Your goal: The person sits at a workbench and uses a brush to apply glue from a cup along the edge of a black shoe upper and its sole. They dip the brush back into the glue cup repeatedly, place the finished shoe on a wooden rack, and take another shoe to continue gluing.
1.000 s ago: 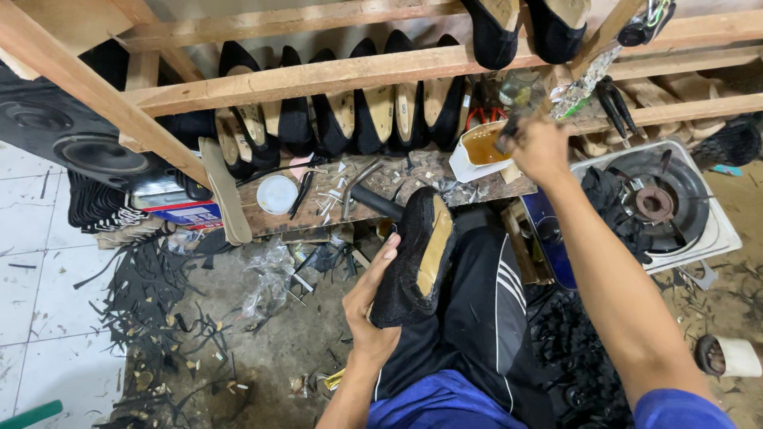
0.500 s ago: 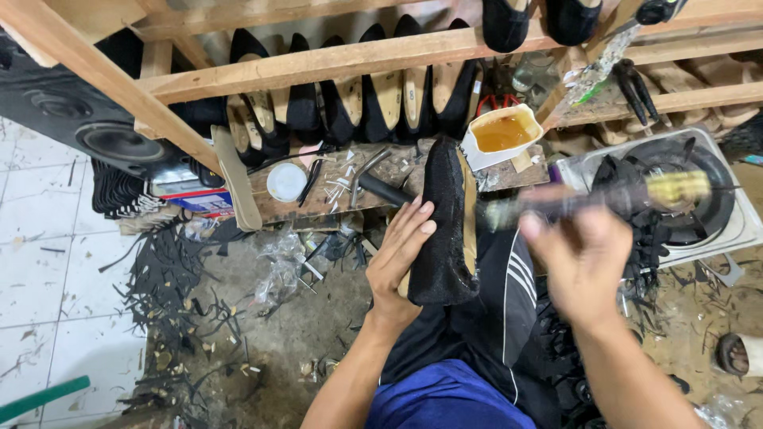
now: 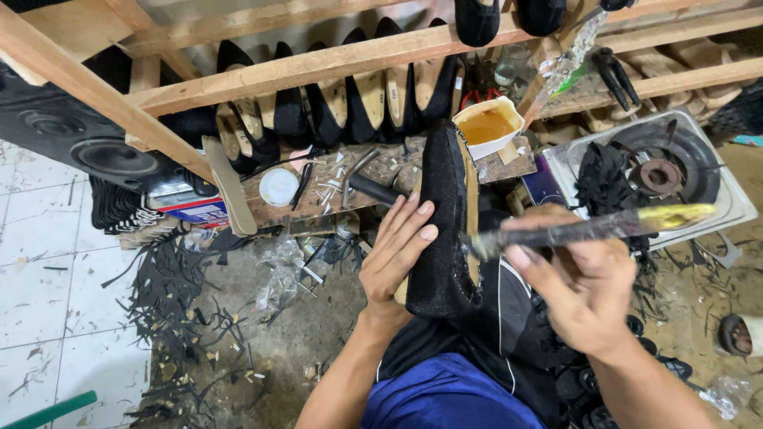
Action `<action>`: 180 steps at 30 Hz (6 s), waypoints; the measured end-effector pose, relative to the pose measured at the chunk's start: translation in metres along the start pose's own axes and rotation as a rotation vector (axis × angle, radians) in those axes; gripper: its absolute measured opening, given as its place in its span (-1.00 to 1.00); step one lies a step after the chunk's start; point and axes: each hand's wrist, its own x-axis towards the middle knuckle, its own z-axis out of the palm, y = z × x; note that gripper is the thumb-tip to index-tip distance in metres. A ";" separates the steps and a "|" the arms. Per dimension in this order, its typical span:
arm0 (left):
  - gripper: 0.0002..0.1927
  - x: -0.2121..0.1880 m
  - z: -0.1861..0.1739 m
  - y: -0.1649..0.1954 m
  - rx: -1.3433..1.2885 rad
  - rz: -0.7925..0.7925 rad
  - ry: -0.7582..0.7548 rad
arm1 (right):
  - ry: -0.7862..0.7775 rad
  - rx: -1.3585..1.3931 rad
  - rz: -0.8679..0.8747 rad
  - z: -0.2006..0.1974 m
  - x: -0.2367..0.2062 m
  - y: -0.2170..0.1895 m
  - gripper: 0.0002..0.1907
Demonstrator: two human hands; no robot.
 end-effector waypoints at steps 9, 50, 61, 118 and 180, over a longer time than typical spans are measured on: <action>-0.58 0.000 -0.003 0.006 0.031 0.007 -0.032 | -0.032 -0.011 0.306 -0.009 0.010 0.001 -0.79; -0.27 0.003 -0.011 0.023 -0.505 -0.496 -0.289 | -0.125 -0.075 -0.246 -0.008 0.018 -0.013 -0.84; -0.21 0.002 -0.011 0.024 -0.557 -0.552 -0.335 | -0.130 -0.090 -0.267 -0.009 0.019 -0.014 -0.82; -0.46 -0.042 0.020 -0.010 -1.142 -1.057 0.203 | -0.180 -0.478 -0.503 -0.001 0.038 -0.011 -0.75; -0.42 -0.037 0.010 0.000 -1.179 -1.014 0.154 | -0.118 -0.510 -0.502 0.001 0.036 -0.021 -0.79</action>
